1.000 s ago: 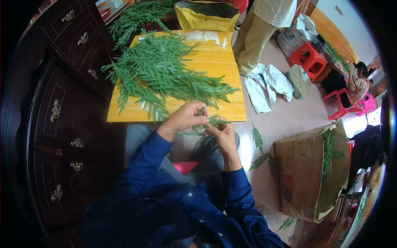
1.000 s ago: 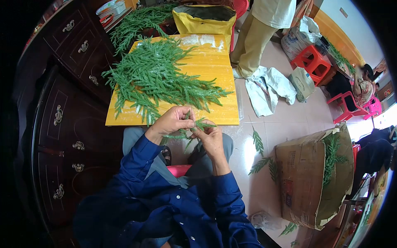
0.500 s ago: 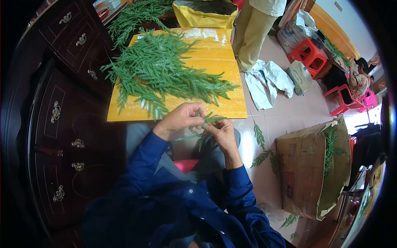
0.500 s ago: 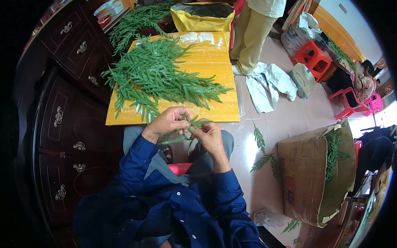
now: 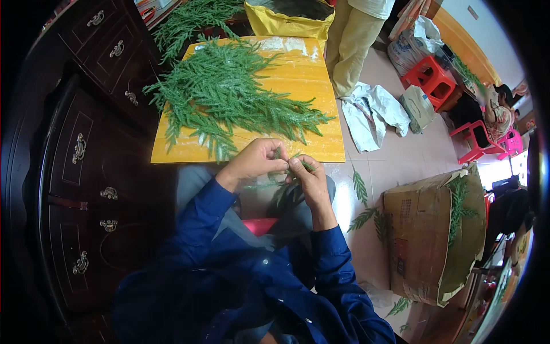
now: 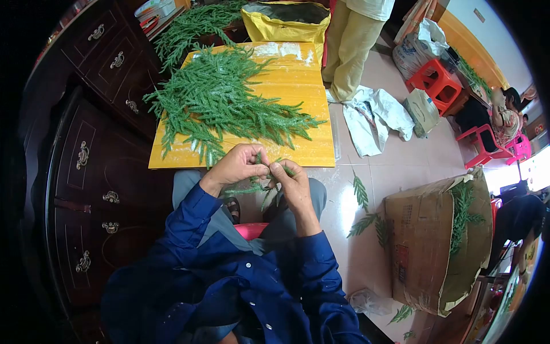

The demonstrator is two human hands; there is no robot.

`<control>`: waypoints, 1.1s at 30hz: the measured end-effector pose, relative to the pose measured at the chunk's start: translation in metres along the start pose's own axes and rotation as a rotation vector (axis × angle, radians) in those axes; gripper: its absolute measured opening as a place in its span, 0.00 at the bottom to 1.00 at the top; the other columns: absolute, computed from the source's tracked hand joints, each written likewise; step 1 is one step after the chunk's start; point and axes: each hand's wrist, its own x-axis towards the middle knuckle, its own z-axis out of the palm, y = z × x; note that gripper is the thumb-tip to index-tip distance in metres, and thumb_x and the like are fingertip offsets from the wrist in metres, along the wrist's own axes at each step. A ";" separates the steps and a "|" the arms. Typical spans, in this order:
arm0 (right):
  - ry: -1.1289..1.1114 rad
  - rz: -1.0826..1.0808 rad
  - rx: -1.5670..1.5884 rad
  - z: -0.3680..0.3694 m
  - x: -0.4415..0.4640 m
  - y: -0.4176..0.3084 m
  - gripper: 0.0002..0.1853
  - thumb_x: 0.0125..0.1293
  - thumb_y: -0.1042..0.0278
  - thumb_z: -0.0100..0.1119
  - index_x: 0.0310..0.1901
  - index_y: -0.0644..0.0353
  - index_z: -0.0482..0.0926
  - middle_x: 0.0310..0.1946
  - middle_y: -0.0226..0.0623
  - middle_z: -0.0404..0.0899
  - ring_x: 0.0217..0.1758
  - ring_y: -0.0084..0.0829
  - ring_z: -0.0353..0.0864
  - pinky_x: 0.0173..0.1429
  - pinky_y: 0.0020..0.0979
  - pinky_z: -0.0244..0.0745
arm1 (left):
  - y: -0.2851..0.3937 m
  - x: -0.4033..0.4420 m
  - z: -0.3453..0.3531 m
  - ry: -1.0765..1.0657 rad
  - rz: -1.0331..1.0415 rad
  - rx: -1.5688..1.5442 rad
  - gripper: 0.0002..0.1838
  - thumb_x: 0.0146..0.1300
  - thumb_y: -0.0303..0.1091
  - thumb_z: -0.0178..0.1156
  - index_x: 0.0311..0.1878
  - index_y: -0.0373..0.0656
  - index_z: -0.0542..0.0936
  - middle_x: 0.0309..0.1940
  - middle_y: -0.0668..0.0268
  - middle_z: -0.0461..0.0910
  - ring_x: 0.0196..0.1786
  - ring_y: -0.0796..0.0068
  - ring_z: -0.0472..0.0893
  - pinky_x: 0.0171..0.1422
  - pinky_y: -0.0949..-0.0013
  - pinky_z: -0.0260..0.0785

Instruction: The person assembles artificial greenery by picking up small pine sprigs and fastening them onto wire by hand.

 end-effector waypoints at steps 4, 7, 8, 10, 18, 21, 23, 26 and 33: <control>0.027 -0.025 0.028 0.001 0.000 -0.002 0.10 0.69 0.65 0.56 0.35 0.64 0.78 0.28 0.32 0.80 0.26 0.21 0.76 0.34 0.23 0.72 | -0.005 0.000 0.002 0.050 0.061 -0.020 0.07 0.61 0.24 0.61 0.42 0.38 0.76 0.30 0.71 0.79 0.33 0.86 0.78 0.38 0.79 0.72; 0.026 -0.077 -0.017 -0.001 0.002 0.005 0.11 0.70 0.64 0.55 0.35 0.64 0.78 0.28 0.32 0.80 0.27 0.21 0.77 0.34 0.23 0.72 | -0.011 0.002 -0.001 0.065 0.088 0.015 0.07 0.61 0.24 0.60 0.42 0.38 0.76 0.31 0.72 0.78 0.33 0.86 0.78 0.39 0.79 0.72; 0.030 -0.086 -0.036 -0.001 0.002 0.005 0.11 0.70 0.64 0.55 0.36 0.64 0.78 0.28 0.32 0.80 0.27 0.21 0.76 0.35 0.23 0.73 | -0.011 0.002 -0.001 0.074 0.075 0.023 0.07 0.61 0.24 0.60 0.42 0.38 0.76 0.31 0.72 0.78 0.33 0.87 0.77 0.39 0.79 0.72; 0.037 -0.106 -0.072 -0.001 0.002 0.005 0.11 0.70 0.64 0.55 0.36 0.65 0.78 0.29 0.32 0.80 0.27 0.20 0.76 0.36 0.23 0.73 | -0.009 0.002 -0.001 0.094 0.049 0.040 0.07 0.61 0.24 0.60 0.42 0.38 0.77 0.30 0.72 0.78 0.33 0.87 0.77 0.39 0.79 0.72; 0.152 -0.185 -0.233 0.002 0.002 0.002 0.11 0.70 0.65 0.55 0.34 0.64 0.79 0.24 0.29 0.79 0.28 0.18 0.78 0.35 0.21 0.72 | -0.012 0.005 0.004 0.174 0.086 0.103 0.06 0.60 0.23 0.60 0.40 0.39 0.77 0.28 0.74 0.78 0.31 0.89 0.76 0.37 0.80 0.71; 0.176 -0.179 -0.252 0.004 0.000 -0.001 0.10 0.69 0.67 0.55 0.35 0.64 0.80 0.24 0.29 0.79 0.27 0.18 0.78 0.34 0.22 0.72 | -0.017 0.007 0.002 0.171 0.097 0.134 0.05 0.60 0.22 0.60 0.39 0.39 0.77 0.27 0.74 0.77 0.31 0.89 0.76 0.36 0.81 0.69; 0.186 -0.172 -0.266 0.005 -0.001 -0.002 0.09 0.69 0.68 0.55 0.34 0.65 0.80 0.24 0.29 0.79 0.27 0.18 0.78 0.34 0.22 0.72 | -0.016 0.008 0.000 0.159 0.083 0.148 0.05 0.60 0.23 0.60 0.39 0.39 0.77 0.27 0.75 0.77 0.31 0.89 0.76 0.35 0.81 0.69; 0.188 -0.146 -0.222 0.003 0.001 0.004 0.08 0.68 0.69 0.56 0.35 0.65 0.79 0.24 0.29 0.79 0.27 0.19 0.79 0.33 0.21 0.73 | -0.013 0.008 0.003 0.168 0.099 0.144 0.05 0.60 0.23 0.60 0.39 0.39 0.77 0.27 0.74 0.77 0.29 0.90 0.75 0.33 0.81 0.67; 0.209 -0.176 -0.252 -0.001 0.003 0.009 0.08 0.67 0.68 0.58 0.38 0.65 0.78 0.27 0.31 0.81 0.28 0.20 0.81 0.33 0.23 0.75 | -0.011 0.011 0.006 0.179 0.096 0.163 0.03 0.58 0.21 0.58 0.36 0.39 0.77 0.26 0.74 0.76 0.28 0.89 0.73 0.31 0.79 0.66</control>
